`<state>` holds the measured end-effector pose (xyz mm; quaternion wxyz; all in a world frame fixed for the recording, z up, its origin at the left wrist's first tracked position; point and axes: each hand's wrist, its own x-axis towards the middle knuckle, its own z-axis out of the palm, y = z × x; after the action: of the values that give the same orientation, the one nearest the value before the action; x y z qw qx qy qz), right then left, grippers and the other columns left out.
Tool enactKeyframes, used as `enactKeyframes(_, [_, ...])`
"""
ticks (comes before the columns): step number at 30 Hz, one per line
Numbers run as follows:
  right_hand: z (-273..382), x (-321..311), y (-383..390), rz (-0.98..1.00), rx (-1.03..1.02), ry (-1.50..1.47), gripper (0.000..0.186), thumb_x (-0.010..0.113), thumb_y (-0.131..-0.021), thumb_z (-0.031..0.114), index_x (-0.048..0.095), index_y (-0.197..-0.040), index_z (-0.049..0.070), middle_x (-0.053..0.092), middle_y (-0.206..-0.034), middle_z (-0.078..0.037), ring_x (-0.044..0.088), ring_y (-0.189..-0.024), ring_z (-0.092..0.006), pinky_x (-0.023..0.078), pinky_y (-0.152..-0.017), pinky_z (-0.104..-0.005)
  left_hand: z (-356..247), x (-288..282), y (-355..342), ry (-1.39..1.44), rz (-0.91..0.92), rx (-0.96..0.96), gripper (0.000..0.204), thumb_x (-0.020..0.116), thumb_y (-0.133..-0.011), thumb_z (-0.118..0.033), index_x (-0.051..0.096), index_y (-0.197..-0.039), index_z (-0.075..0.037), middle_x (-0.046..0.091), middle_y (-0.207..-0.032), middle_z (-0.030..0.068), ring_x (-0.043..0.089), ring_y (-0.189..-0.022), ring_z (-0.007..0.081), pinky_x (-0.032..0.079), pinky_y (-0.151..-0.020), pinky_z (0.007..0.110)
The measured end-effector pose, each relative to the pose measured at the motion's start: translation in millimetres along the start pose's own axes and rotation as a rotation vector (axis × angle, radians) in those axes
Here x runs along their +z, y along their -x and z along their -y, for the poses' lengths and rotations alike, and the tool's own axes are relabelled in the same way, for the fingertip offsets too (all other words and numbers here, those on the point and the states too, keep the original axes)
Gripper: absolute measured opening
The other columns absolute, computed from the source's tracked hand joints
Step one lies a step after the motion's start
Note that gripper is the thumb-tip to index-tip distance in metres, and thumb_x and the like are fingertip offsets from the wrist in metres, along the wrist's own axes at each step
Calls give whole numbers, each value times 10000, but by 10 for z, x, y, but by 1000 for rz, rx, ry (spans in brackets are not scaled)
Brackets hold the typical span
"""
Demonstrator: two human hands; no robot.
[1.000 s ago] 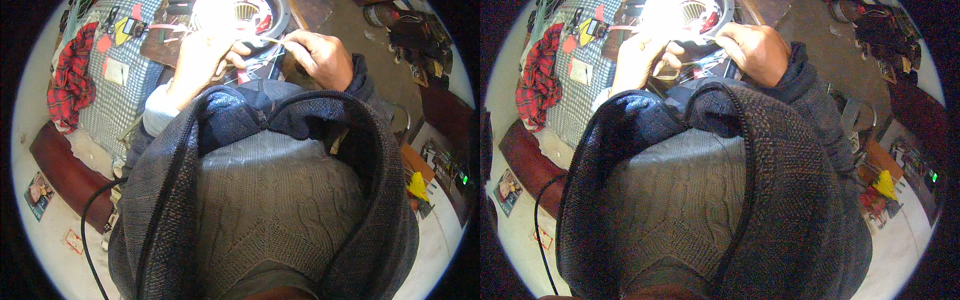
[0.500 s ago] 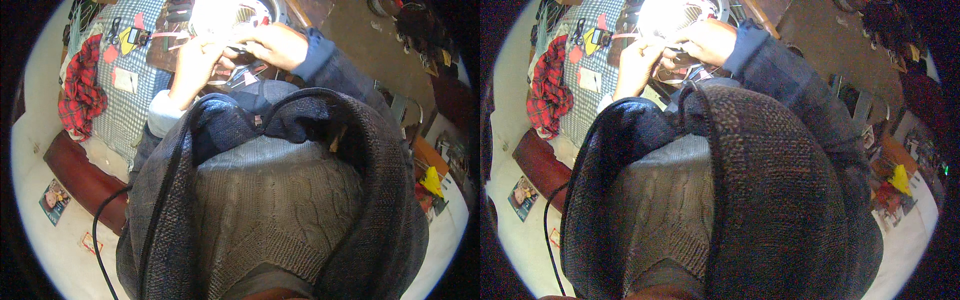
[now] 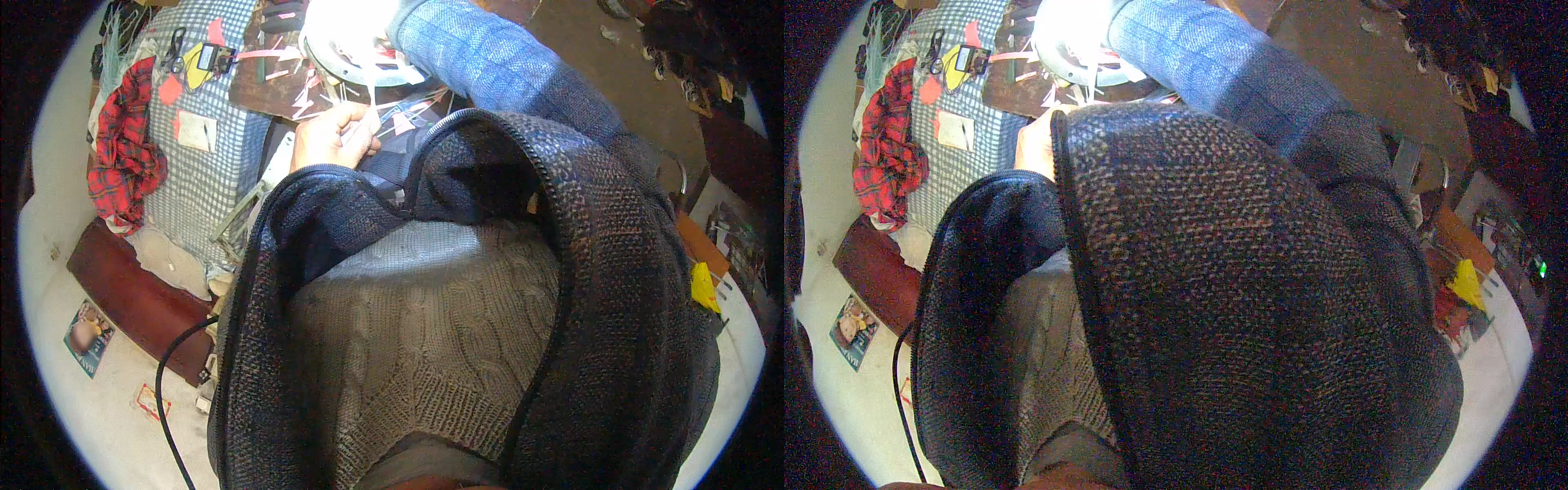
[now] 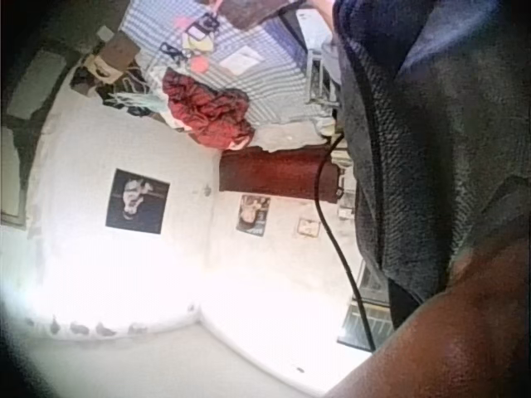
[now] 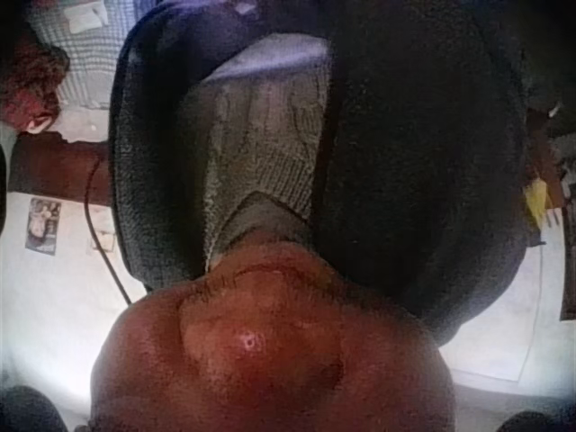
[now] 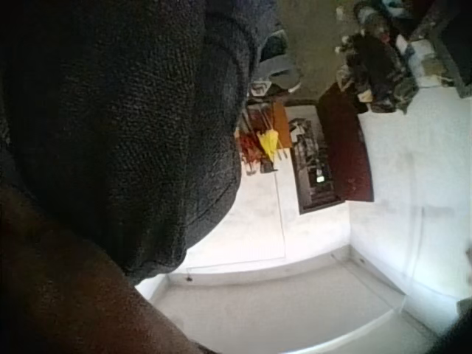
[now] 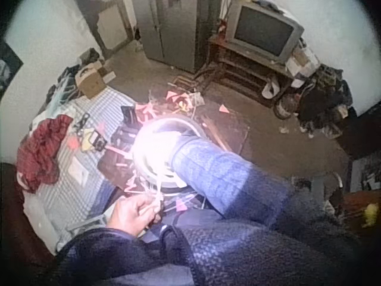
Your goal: The person repeatedly wraps a white strip around a circular electrical component, using a yellow stick to tuck and adjust the strip. The person also handles a small white rectangular object and a yellow stick during the process.
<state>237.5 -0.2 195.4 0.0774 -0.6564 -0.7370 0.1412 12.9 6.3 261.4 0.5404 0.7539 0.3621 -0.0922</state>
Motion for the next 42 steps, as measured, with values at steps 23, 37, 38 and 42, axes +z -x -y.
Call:
enactKeyframes(23, [-51,-7,-140,67,-95,72,261,665,-868,260,808,-1036,122,779,-991,-126,750,-859,-281,581,-802,-427,-22,127,-303,308,22,-8,269,626,-1047,-197,687,-1169,35,737,-885,93,704,-791,131,579,-731,276])
enactKeyframes(37, [-128,11,77,-8,131,39,260,662,-876,256,804,-1043,116,777,-993,-134,750,-861,-286,583,-804,-428,164,256,-730,280,16,146,257,616,-1052,-191,697,-1185,13,720,-824,67,656,-636,89,535,-582,237])
enactKeyframes(38, [-133,6,88,-14,149,33,260,662,-876,256,804,-1043,115,777,-994,-134,750,-861,-287,583,-804,-428,160,249,-738,287,23,148,251,615,-1051,-188,698,-1182,10,718,-820,66,655,-635,88,534,-581,238])
enactKeyframes(42, [-121,17,75,-26,177,30,260,662,-879,254,803,-1045,113,776,-994,-137,750,-862,-288,584,-805,-428,164,232,-761,290,50,141,238,607,-1051,-171,697,-1184,4,712,-809,62,652,-631,87,530,-577,238])
